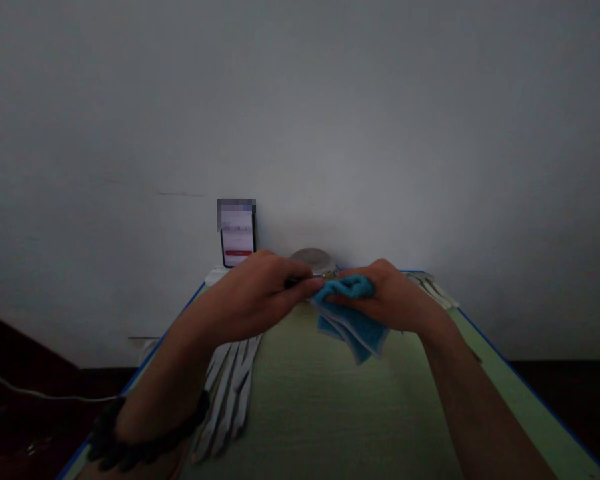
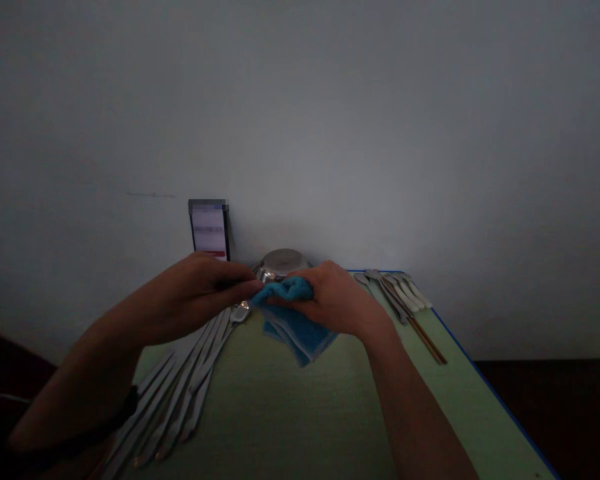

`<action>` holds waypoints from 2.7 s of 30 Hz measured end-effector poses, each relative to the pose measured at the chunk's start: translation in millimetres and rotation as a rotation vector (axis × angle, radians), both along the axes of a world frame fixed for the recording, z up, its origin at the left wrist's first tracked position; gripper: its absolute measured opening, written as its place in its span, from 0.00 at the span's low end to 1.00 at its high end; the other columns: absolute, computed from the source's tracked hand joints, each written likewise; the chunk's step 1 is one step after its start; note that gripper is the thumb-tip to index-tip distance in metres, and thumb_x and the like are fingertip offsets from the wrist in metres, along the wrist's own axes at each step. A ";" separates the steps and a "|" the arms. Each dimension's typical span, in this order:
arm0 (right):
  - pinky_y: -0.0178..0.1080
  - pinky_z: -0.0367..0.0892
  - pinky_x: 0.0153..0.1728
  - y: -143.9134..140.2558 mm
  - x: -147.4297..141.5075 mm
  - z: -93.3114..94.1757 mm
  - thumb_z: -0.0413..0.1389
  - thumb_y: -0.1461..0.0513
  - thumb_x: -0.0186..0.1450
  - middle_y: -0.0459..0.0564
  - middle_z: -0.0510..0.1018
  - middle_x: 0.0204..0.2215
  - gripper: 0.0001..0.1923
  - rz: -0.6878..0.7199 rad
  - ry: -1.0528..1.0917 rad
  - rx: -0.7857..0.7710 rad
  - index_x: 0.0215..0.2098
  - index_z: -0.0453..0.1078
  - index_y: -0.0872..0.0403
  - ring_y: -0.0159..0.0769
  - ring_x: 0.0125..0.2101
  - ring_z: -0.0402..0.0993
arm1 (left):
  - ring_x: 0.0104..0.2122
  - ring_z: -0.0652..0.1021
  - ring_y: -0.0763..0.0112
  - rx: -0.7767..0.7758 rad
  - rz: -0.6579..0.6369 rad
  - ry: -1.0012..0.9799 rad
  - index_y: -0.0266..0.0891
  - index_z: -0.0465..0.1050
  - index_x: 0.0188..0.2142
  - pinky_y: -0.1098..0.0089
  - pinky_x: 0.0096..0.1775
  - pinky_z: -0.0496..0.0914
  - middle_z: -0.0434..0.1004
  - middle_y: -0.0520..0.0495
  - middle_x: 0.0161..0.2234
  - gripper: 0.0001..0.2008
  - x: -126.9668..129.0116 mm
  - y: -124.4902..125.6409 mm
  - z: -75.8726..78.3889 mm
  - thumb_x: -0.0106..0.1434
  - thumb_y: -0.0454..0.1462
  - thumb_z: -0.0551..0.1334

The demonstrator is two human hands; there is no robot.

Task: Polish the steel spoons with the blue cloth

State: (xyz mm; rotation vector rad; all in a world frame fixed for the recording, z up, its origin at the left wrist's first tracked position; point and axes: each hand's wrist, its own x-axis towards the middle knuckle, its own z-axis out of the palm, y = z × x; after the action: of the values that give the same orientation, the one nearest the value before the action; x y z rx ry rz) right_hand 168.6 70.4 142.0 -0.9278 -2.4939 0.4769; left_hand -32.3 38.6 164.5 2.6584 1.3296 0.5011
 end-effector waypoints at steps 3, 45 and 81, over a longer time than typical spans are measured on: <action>0.29 0.54 0.21 -2.8 0.3 4.6 0.52 0.50 0.58 0.40 0.67 0.15 0.16 -0.027 0.037 -0.020 0.27 0.71 0.54 0.24 0.17 0.60 | 0.17 0.62 0.80 0.023 0.000 -0.025 0.36 0.63 0.21 0.75 0.22 0.54 0.57 0.56 0.16 0.19 3.5 -7.7 4.8 0.65 0.41 0.46; 0.29 0.55 0.18 -0.4 0.9 4.8 0.54 0.50 0.56 0.41 0.64 0.15 0.18 -0.196 0.363 -0.106 0.19 0.66 0.57 0.24 0.18 0.59 | 0.15 0.66 0.81 0.165 0.064 -0.066 0.36 0.70 0.26 0.77 0.21 0.56 0.65 0.56 0.15 0.15 -6.5 -8.0 3.0 0.63 0.41 0.51; 0.26 0.54 0.13 -11.4 -11.0 4.7 0.60 0.48 0.47 0.40 0.67 0.13 0.18 -0.279 0.469 -0.162 0.22 0.73 0.55 0.22 0.15 0.59 | 0.16 0.64 0.80 0.100 0.071 -0.087 0.36 0.67 0.24 0.77 0.21 0.55 0.61 0.57 0.15 0.15 -3.7 -8.1 7.4 0.63 0.41 0.50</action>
State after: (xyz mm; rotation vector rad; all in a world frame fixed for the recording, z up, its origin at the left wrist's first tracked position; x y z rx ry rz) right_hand 157.5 59.0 146.7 -1.0637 -1.8954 0.7160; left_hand -36.0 30.5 171.9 2.6408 1.4123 0.7017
